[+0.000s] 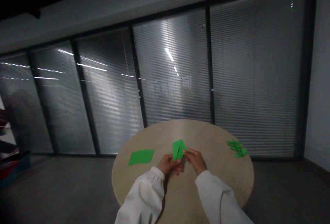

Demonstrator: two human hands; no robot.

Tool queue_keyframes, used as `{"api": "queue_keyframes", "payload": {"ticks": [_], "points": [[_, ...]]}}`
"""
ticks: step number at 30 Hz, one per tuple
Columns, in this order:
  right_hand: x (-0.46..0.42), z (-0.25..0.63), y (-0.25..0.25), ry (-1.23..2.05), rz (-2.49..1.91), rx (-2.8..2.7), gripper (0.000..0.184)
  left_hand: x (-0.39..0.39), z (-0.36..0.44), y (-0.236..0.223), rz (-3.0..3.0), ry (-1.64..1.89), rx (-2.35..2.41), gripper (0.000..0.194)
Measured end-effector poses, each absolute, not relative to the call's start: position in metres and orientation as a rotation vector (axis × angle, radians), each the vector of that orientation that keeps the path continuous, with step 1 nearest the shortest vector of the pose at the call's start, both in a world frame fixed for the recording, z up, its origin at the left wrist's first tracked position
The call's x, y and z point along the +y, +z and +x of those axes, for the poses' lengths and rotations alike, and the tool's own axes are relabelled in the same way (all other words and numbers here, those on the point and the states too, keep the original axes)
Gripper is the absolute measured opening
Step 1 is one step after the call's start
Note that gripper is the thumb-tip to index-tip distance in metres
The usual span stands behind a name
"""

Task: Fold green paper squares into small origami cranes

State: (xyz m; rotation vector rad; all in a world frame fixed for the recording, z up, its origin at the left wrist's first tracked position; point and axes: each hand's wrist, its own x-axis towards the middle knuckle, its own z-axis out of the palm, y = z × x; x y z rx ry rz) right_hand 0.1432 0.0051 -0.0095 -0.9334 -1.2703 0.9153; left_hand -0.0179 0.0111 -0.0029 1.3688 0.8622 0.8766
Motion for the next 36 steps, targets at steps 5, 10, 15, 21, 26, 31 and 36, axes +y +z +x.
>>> {"api": "queue_keyframes", "payload": {"ticks": [5,10,15,21,26,31,36], "points": [[0.007,0.140,-0.014,0.953,-0.915,-1.381,0.034,0.011,-0.020,-0.002,1.395,0.926,0.877,0.055],[0.006,0.141,-0.013,0.924,-0.920,-1.384,0.035,0.010,-0.021,-0.001,1.421,0.923,0.876,0.055],[0.006,0.141,-0.014,0.888,-0.959,-1.370,0.034,0.013,-0.019,-0.004,1.424,0.959,0.848,0.058],[0.008,0.141,-0.015,0.927,-1.010,-1.390,0.031,0.015,-0.024,0.002,1.674,1.256,1.022,0.074],[0.008,0.141,-0.015,0.933,-1.014,-1.408,0.030,0.016,-0.027,0.002,1.775,1.351,1.154,0.066],[0.008,0.142,-0.017,0.852,-1.031,-1.405,0.026,0.021,-0.026,-0.001,1.610,1.357,1.175,0.047],[0.009,0.142,-0.019,0.682,-1.056,-1.380,0.029,0.025,-0.024,-0.002,1.438,1.217,1.012,0.053]]}}
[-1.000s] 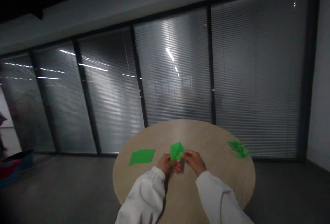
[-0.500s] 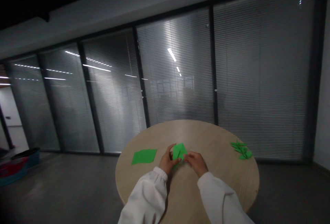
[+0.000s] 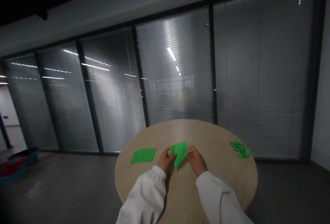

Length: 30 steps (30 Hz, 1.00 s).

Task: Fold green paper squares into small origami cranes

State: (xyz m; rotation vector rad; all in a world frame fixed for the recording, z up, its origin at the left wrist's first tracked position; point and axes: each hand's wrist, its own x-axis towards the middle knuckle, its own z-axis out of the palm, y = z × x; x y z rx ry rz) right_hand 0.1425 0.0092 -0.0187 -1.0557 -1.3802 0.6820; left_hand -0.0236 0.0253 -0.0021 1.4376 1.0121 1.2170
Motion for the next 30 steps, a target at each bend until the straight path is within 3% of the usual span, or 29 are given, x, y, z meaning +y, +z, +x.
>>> {"api": "queue_keyframes", "payload": {"ticks": [3,7,11,22,30], "points": [[0.011,0.140,-0.021,0.579,-1.032,-1.422,0.045,0.023,-0.022,-0.001,1.420,1.173,0.906,0.056],[0.011,0.133,-0.023,0.554,-1.019,-1.506,0.039,0.018,-0.022,0.003,1.478,1.143,0.887,0.044],[0.010,0.127,-0.023,0.595,-1.005,-1.508,0.050,0.017,-0.022,0.003,1.619,1.124,0.826,0.037],[0.010,0.135,-0.021,0.631,-0.890,-1.437,0.057,0.022,-0.025,0.002,1.497,1.239,0.960,0.042],[0.009,0.134,-0.019,0.984,-0.805,-1.356,0.042,0.031,-0.030,-0.001,1.339,1.372,0.967,0.053]]}}
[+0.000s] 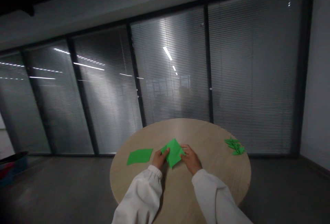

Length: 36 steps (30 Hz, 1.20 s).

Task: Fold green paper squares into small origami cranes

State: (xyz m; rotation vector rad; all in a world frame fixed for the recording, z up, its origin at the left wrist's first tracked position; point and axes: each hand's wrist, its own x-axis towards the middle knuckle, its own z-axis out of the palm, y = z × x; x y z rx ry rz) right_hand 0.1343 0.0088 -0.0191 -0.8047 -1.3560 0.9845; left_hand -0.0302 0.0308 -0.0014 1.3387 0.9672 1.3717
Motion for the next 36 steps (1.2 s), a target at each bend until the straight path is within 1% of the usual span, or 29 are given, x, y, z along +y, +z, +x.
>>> {"api": "queue_keyframes", "payload": {"ticks": [3,8,11,14,16,18,20,21,26,36], "points": [[0.012,0.135,-0.020,0.972,-0.818,-1.346,0.037,0.032,-0.030,-0.005,1.322,1.312,0.952,0.053],[0.013,0.138,-0.017,0.945,-0.843,-1.233,0.045,0.024,-0.027,-0.004,1.410,1.072,0.922,0.047],[0.012,0.139,-0.016,0.968,-0.820,-1.206,0.042,0.021,-0.027,-0.001,1.359,1.101,0.893,0.047],[0.011,0.140,-0.015,0.918,-0.846,-1.204,0.040,0.022,-0.026,0.002,1.282,1.119,0.838,0.048],[0.009,0.139,-0.013,0.819,-0.896,-1.236,0.035,0.023,-0.026,0.002,1.245,1.149,0.818,0.047],[0.006,0.138,-0.009,0.687,-0.911,-1.312,0.025,0.025,-0.026,0.001,1.219,1.192,0.816,0.045],[0.002,0.136,-0.006,0.579,-0.863,-1.419,0.018,0.026,-0.026,0.000,1.195,1.226,0.812,0.044],[0.000,0.136,-0.005,0.537,-0.835,-1.467,0.017,0.027,-0.027,0.000,1.186,1.244,0.814,0.043],[-0.003,0.134,-0.008,0.422,-0.802,-1.627,0.027,0.030,-0.033,0.001,1.209,1.316,0.887,0.041],[-0.007,0.131,-0.011,0.291,-0.771,-1.847,0.035,0.030,-0.038,0.009,1.201,1.289,0.870,0.056]]}}
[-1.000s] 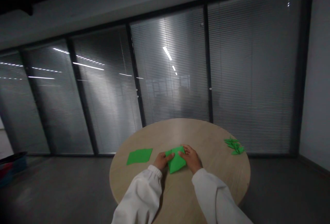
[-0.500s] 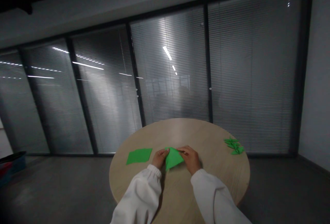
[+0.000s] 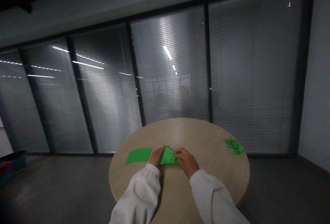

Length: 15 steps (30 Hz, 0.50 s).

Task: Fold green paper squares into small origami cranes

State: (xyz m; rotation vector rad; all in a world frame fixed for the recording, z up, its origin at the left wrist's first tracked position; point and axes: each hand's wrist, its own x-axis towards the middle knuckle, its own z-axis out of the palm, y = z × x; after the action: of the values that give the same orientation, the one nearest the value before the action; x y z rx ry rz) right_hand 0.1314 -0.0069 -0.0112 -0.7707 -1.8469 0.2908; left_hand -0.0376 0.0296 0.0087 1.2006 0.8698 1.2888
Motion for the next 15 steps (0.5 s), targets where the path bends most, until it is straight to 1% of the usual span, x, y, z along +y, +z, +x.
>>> {"api": "queue_keyframes", "payload": {"ticks": [8,12,15], "points": [[-0.0082,0.1311,-0.0131,0.221,-0.791,-1.930,0.036,0.0229,-0.0360,0.0145,1.248,1.271,0.989,0.046],[-0.0111,0.1285,-0.0115,0.199,-0.787,-1.944,0.036,0.0230,-0.0373,0.0116,1.243,1.301,0.986,0.046],[-0.0129,0.1275,-0.0079,0.277,-0.783,-1.896,0.034,0.0211,-0.0376,0.0138,1.266,1.329,0.978,0.047]]}}
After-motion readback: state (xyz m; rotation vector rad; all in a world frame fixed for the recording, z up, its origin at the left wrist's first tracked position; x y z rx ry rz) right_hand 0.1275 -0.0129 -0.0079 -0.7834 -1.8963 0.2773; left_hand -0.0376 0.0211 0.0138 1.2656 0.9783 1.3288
